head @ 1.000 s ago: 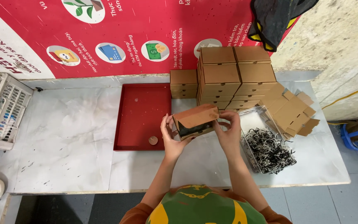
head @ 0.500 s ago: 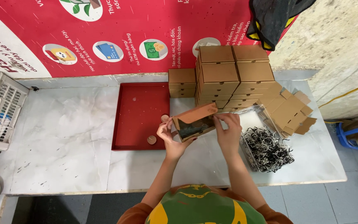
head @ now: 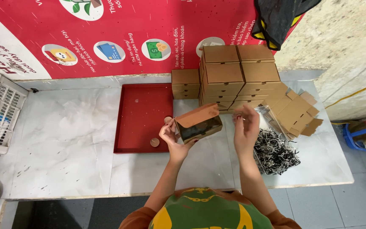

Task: Packaging small round wax melts into cardboard boxes.

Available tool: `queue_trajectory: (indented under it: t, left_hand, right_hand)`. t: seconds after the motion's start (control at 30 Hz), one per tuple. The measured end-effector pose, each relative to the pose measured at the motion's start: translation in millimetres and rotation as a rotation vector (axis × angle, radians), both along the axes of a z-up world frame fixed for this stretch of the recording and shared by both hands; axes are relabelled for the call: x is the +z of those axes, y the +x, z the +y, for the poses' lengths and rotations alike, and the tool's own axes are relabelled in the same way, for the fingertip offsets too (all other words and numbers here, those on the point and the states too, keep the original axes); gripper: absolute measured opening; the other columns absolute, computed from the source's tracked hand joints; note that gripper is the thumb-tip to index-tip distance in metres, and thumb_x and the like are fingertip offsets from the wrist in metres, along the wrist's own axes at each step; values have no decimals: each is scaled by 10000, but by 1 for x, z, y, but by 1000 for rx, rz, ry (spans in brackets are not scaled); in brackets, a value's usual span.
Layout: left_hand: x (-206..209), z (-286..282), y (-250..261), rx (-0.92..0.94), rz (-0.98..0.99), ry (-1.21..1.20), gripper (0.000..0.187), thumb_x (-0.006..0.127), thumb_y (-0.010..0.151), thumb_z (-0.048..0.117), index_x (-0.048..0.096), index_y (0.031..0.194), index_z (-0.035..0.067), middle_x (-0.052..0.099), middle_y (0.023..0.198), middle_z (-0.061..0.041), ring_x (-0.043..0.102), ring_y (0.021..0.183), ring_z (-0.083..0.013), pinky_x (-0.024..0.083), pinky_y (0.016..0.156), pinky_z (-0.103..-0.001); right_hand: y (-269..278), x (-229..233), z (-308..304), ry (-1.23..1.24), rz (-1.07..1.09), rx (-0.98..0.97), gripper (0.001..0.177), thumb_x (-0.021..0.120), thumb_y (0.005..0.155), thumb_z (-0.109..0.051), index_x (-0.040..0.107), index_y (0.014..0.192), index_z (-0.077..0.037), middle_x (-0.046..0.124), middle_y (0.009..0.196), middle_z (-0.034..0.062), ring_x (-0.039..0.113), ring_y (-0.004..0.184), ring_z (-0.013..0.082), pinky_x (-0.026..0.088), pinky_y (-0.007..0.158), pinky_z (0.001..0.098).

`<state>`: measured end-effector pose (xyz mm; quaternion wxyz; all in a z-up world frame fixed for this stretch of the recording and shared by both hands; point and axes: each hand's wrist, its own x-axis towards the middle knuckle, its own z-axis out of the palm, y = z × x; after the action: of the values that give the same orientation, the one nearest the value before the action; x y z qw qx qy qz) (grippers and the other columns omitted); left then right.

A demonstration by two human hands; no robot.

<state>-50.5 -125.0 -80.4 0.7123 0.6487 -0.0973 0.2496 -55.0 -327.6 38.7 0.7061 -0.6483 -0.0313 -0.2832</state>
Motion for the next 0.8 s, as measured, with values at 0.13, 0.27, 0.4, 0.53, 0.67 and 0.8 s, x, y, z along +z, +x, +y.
queue_trajectory:
  t: [0.13,0.27,0.4,0.53,0.67,0.8]
  left_hand:
    - [7,0,0,-16,-7,13,1106,951,670,-28,186,1440,187,289,1579,-173,385,1511,-343,588,1072,-468]
    - [19,-3,-1,-8,-10,68,1081,960,649,-33,252,1436,190,299,1528,-140,409,1479,-323,576,1007,-462]
    - [20,-7,-3,79,26,121,1099,982,594,-22,279,1410,196,298,1490,-128,406,1442,-322,587,966,-448]
    - [20,-6,-5,41,83,128,1088,977,632,-25,275,1432,200,321,1523,-128,404,1484,-337,566,992,-449]
    - [28,-1,-5,-21,34,47,1069,934,653,-61,273,1456,182,306,1535,-117,391,1505,-340,547,1037,-461]
    - [36,3,-5,-129,30,78,1044,866,714,-118,274,1525,169,251,1618,-104,334,1540,-335,500,1095,-461]
  right_hand:
    - [11,-24,-14,11,196,171,371,448,1034,-46,590,1373,-99,672,1296,58,666,1147,131,585,947,304]
    - [1,-22,1,-267,286,127,296,605,1010,-50,691,1291,-22,700,1236,141,688,1102,179,592,965,341]
    - [-15,15,26,-904,-69,-101,168,682,888,-48,775,1017,6,633,1332,205,556,1275,300,478,1041,401]
    - [-12,-11,18,-765,-38,-8,181,694,917,-55,758,1087,-45,609,1366,178,563,1305,270,481,1062,383]
    - [3,-18,6,-113,-26,113,369,542,1013,-37,468,1372,-80,520,1481,127,558,1335,255,497,1103,409]
    - [11,-14,-5,-172,99,350,454,365,1057,-66,511,1486,-34,451,1611,130,401,1519,271,400,1179,411]
